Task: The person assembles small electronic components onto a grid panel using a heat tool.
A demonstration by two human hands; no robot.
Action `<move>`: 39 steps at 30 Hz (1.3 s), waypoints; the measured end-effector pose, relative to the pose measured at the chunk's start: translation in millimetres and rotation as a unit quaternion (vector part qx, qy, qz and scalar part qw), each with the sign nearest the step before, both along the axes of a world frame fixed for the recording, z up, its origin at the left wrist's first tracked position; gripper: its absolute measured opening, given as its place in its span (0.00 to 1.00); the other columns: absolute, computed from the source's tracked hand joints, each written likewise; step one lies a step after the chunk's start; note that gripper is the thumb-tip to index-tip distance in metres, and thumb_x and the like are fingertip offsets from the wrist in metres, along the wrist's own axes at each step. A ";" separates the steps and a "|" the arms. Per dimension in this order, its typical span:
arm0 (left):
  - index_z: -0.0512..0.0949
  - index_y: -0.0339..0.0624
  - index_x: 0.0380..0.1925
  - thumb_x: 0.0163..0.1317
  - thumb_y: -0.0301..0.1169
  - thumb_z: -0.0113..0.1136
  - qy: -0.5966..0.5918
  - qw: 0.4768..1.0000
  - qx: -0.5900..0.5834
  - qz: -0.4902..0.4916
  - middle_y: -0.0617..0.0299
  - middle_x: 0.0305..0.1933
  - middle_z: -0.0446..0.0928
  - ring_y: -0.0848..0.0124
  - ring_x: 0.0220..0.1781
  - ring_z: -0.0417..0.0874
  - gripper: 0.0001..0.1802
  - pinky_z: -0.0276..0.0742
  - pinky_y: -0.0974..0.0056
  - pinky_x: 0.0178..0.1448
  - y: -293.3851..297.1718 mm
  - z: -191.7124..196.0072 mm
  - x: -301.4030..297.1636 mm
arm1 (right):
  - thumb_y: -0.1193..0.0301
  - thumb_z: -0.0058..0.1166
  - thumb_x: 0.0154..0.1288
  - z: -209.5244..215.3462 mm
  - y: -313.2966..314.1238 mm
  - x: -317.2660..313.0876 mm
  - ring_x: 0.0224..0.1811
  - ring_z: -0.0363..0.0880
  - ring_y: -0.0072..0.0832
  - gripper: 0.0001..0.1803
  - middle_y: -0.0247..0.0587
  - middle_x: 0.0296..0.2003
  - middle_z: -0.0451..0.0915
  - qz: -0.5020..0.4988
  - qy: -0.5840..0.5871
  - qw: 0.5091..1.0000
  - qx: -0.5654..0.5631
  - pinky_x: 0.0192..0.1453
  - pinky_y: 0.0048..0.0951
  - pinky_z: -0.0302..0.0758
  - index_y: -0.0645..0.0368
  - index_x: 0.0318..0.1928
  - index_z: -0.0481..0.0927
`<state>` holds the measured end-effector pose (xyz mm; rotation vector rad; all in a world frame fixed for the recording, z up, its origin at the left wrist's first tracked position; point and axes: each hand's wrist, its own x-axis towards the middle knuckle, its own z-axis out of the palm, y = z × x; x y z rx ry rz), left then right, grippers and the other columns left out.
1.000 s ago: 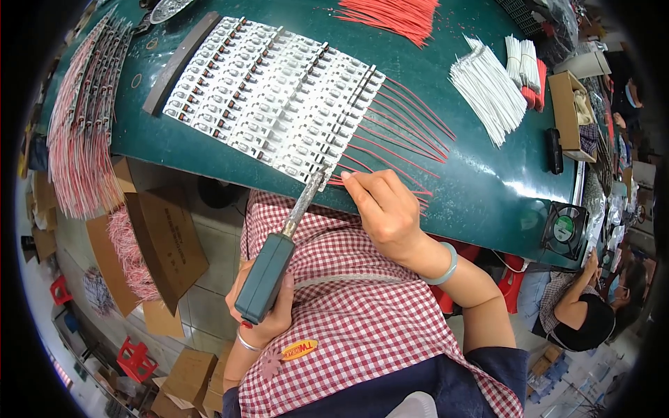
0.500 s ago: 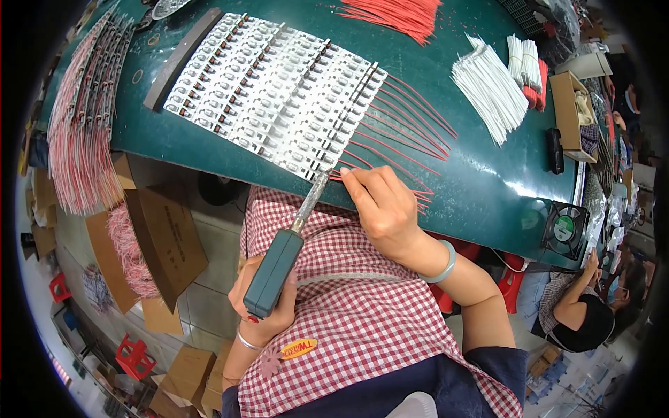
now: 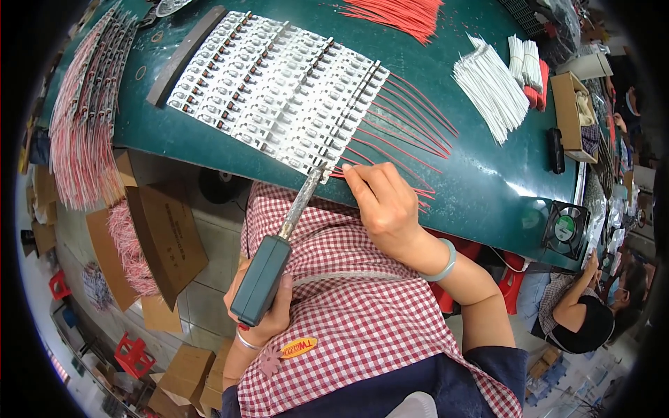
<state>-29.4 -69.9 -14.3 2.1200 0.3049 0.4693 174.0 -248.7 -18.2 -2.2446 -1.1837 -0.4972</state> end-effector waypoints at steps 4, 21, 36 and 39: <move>0.85 0.28 0.42 0.54 0.21 0.71 0.016 1.000 -0.005 0.007 0.45 0.40 0.85 0.54 0.38 0.89 0.15 0.85 0.60 0.43 -0.3 -2.0 -4.3 | 0.85 0.61 0.47 -1.9 -0.9 -2.5 0.35 0.80 0.37 0.23 0.45 0.37 0.82 0.006 0.009 0.999 0.030 0.34 0.33 0.79 0.70 0.48 0.85; 0.85 0.30 0.40 0.55 0.21 0.70 0.042 0.999 0.002 -0.019 0.48 0.41 0.86 0.56 0.38 0.90 0.12 0.85 0.62 0.41 -1.3 5.5 -0.5 | 0.80 0.60 0.51 -5.7 -1.9 -6.5 0.36 0.80 0.37 0.20 0.47 0.39 0.82 0.043 0.009 0.999 0.026 0.36 0.33 0.80 0.74 0.47 0.83; 0.84 0.29 0.45 0.58 0.25 0.70 0.012 1.000 0.000 0.003 0.46 0.41 0.85 0.55 0.38 0.89 0.15 0.84 0.60 0.42 5.0 0.8 -9.8 | 0.85 0.60 0.46 -3.6 -0.3 -8.5 0.35 0.80 0.37 0.22 0.45 0.37 0.83 0.025 0.019 0.999 0.022 0.35 0.33 0.80 0.70 0.47 0.84; 0.80 0.29 0.54 0.63 0.24 0.68 0.006 1.000 -0.023 -0.015 0.49 0.50 0.84 0.59 0.48 0.86 0.20 0.82 0.60 0.52 9.4 -2.8 -15.9 | 0.83 0.60 0.47 -2.9 -1.4 -7.3 0.36 0.80 0.37 0.21 0.45 0.38 0.82 0.031 0.018 0.999 0.012 0.36 0.33 0.80 0.71 0.47 0.84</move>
